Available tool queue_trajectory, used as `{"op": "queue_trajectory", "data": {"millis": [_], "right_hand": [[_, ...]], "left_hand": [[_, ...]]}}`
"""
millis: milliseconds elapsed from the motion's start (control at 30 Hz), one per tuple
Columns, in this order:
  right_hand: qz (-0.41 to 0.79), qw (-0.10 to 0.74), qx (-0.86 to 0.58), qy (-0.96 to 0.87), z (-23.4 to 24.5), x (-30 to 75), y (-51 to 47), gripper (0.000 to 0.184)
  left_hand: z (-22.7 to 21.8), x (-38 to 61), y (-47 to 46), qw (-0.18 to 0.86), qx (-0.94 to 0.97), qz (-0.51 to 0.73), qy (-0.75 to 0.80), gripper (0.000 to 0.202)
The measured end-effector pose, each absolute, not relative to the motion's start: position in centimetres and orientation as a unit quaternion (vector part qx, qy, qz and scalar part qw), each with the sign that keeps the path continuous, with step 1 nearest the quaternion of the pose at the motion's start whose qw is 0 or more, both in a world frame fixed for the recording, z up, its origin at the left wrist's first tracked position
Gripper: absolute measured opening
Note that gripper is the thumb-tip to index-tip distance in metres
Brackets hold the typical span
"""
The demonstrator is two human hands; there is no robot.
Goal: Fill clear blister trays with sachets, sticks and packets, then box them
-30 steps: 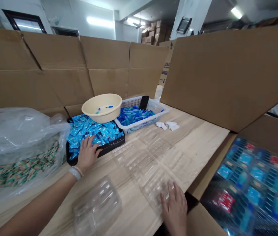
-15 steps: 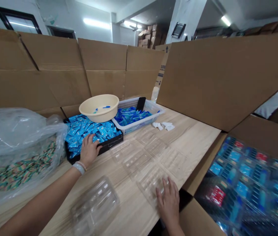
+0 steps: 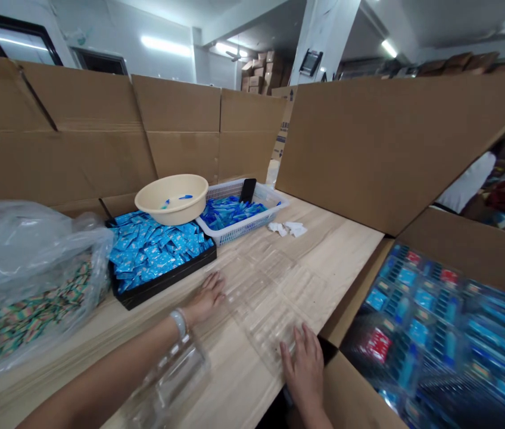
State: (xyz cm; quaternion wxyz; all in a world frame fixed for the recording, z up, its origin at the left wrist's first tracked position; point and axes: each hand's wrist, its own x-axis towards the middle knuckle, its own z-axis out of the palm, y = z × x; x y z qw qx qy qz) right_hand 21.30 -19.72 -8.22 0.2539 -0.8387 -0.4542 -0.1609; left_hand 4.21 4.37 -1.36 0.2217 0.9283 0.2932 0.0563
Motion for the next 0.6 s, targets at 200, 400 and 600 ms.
{"op": "queue_trajectory", "data": {"millis": [200,400,600], "right_hand": [[-0.142,0.316,-0.837,-0.423,-6.1,21.7,-20.6,0.063],[0.275,0.508,-0.707,-0.409,-2.5,12.0,-17.5,0.040],[0.596,0.651,-0.408,-0.232,2.0,3.7,-12.5,0.036]], "left_hand": [[2.2,-0.5,1.3,0.226,0.909,0.061,0.345,0.069],[2.4,-9.3,-6.9,0.287,0.825,-0.026,0.486,0.097],[3.0,-9.2,-9.3,0.660,0.638,0.130,0.376,0.087]]}}
